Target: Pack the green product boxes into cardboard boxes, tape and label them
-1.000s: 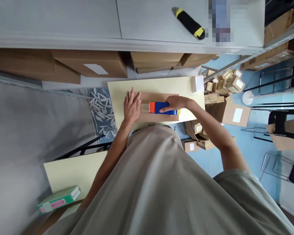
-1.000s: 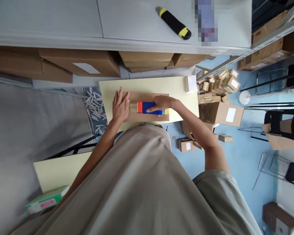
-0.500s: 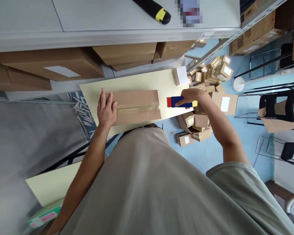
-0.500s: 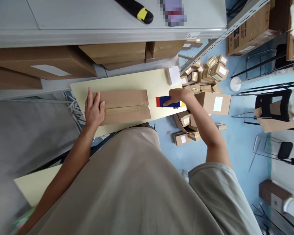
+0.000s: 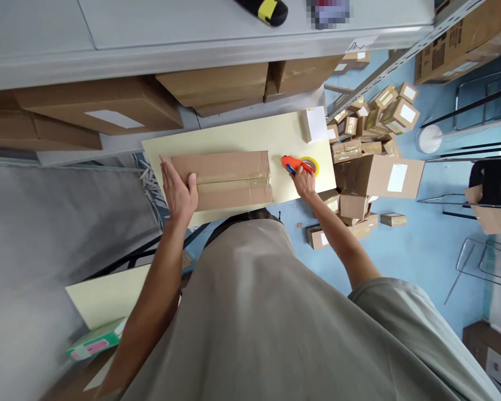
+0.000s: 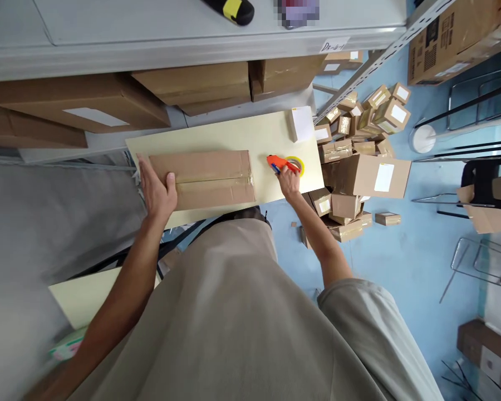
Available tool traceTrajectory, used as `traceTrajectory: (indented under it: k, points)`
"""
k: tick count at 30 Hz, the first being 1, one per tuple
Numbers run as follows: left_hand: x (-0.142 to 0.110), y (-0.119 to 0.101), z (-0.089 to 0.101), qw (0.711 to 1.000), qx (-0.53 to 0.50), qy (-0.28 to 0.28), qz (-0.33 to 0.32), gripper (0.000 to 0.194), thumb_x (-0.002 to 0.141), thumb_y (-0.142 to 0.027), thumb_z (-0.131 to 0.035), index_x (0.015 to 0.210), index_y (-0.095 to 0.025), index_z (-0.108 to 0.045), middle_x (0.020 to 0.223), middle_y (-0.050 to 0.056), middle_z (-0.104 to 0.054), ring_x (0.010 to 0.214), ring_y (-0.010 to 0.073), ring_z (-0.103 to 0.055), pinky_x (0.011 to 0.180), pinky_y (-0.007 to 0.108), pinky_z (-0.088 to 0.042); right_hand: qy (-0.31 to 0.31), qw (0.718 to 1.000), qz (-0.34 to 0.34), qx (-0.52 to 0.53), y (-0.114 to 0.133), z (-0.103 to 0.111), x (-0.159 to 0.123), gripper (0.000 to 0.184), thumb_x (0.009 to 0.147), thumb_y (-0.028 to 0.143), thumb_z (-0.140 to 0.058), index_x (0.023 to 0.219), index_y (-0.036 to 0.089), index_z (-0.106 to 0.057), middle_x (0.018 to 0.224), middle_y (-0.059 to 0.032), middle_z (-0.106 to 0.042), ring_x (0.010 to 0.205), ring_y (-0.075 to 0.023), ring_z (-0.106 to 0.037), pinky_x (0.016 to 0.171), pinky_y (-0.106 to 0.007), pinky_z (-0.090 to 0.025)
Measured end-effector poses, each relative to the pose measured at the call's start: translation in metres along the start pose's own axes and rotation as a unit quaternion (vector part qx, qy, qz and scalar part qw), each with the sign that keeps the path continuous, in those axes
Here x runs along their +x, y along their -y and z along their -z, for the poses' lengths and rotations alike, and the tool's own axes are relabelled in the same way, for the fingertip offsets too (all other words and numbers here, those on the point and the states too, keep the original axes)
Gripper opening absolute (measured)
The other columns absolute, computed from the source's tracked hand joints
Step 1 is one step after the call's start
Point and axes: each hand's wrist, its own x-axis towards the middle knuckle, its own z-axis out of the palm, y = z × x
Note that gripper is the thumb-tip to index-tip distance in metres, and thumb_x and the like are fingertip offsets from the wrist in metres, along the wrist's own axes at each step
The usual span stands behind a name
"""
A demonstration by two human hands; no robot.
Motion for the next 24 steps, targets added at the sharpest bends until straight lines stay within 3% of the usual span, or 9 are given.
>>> traceTrajectory:
  k: [3, 8, 11, 13, 15, 17, 20, 22, 24]
  points:
    - [-0.016, 0.002, -0.006, 0.997, -0.002, -0.041, 0.059, 0.100, 0.105, -0.062, -0.059, 0.181, -0.010, -0.021, 0.186, 0.026, -0.026, 0.176, 0.0379, -0.024, 0.144, 0.056, -0.019, -0.033, 0.998, -0.048, -0.021, -0.008, -0.017, 0.000, 0.036, 0.116, 0.030, -0.049, 0.137, 0.003, -0.059, 0.130, -0.0331, -0.076, 0.130, -0.0342, -0.073, 0.124, -0.052, -0.045]
    - [-0.027, 0.001, -0.013, 0.987, 0.039, -0.099, 0.122, 0.092, 0.096, -0.072, -0.071, 0.162, -0.012, -0.055, 0.161, 0.029, -0.063, 0.158, 0.0446, -0.054, 0.133, 0.060, -0.041, -0.110, 0.987, -0.110, 0.025, 0.001, -0.022, -0.015, 0.036, 0.114, 0.028, -0.047, 0.139, 0.005, -0.061, 0.140, -0.0347, -0.072, 0.135, -0.0375, -0.070, 0.123, -0.054, -0.046]
    - [-0.028, -0.011, -0.022, 0.981, 0.049, -0.118, 0.144, 0.097, 0.091, -0.075, -0.076, 0.161, -0.012, -0.055, 0.159, 0.029, -0.064, 0.155, 0.0462, -0.057, 0.131, 0.060, -0.044, -0.141, 0.982, -0.044, 0.120, 0.041, -0.019, -0.032, 0.054, 0.118, 0.047, -0.039, 0.152, 0.008, -0.054, 0.140, -0.0331, -0.073, 0.132, -0.0387, -0.072, 0.112, -0.052, -0.056]
    - [-0.028, -0.022, -0.034, 0.977, 0.061, -0.130, 0.155, 0.112, 0.086, -0.078, -0.081, 0.167, -0.009, -0.047, 0.163, 0.033, -0.058, 0.158, 0.0497, -0.052, 0.132, 0.063, -0.042, -0.121, 0.979, 0.015, 0.161, 0.081, -0.017, -0.042, 0.076, 0.116, 0.065, -0.039, 0.165, 0.007, -0.042, 0.145, -0.0344, -0.070, 0.134, -0.0407, -0.072, 0.107, -0.050, -0.060]
    - [-0.029, -0.034, -0.046, 0.971, 0.081, -0.143, 0.172, 0.127, 0.080, -0.080, -0.085, 0.171, -0.005, -0.039, 0.165, 0.038, -0.051, 0.161, 0.0552, -0.045, 0.133, 0.068, -0.037, -0.109, 0.984, 0.024, 0.140, 0.119, -0.016, -0.047, 0.100, 0.109, 0.079, -0.044, 0.171, 0.002, -0.031, 0.158, -0.0402, -0.057, 0.141, -0.0467, -0.067, 0.109, -0.053, -0.060]
    - [-0.029, -0.039, -0.054, 0.966, 0.092, -0.144, 0.195, 0.133, 0.077, -0.080, -0.087, 0.171, -0.002, -0.035, 0.167, 0.041, -0.046, 0.164, 0.0581, -0.037, 0.133, 0.071, -0.034, -0.092, 0.990, 0.024, 0.106, 0.138, -0.013, -0.047, 0.112, 0.104, 0.087, -0.046, 0.172, 0.000, -0.028, 0.164, -0.0429, -0.048, 0.147, -0.0504, -0.062, 0.111, -0.054, -0.059]
    - [-0.031, -0.032, -0.047, 0.966, 0.057, -0.130, 0.218, 0.109, 0.085, -0.077, -0.080, 0.162, -0.005, -0.049, 0.162, 0.037, -0.054, 0.162, 0.0516, -0.044, 0.130, 0.062, -0.042, -0.038, 0.992, 0.040, 0.116, 0.125, -0.007, -0.042, 0.102, 0.109, 0.084, -0.038, 0.174, 0.005, -0.032, 0.164, -0.0377, -0.054, 0.141, -0.0464, -0.069, 0.108, -0.050, -0.060]
    - [-0.033, -0.019, -0.033, 0.969, 0.009, -0.121, 0.216, 0.078, 0.095, -0.073, -0.068, 0.140, -0.010, -0.068, 0.141, 0.028, -0.073, 0.145, 0.0426, -0.065, 0.119, 0.050, -0.054, -0.013, 0.981, 0.080, 0.176, 0.101, -0.005, -0.040, 0.088, 0.114, 0.076, -0.029, 0.174, 0.012, -0.040, 0.158, -0.0306, -0.064, 0.135, -0.0414, -0.073, 0.106, -0.045, -0.060]
    - [-0.037, -0.005, -0.017, 0.973, -0.047, -0.109, 0.197, 0.063, 0.098, -0.071, -0.060, 0.121, -0.014, -0.078, 0.118, 0.018, -0.083, 0.123, 0.0339, -0.077, 0.104, 0.040, -0.061, -0.011, 0.964, 0.119, 0.238, 0.081, -0.004, -0.041, 0.080, 0.117, 0.070, -0.023, 0.170, 0.016, -0.048, 0.154, -0.0258, -0.070, 0.133, -0.0372, -0.075, 0.105, -0.041, -0.060]
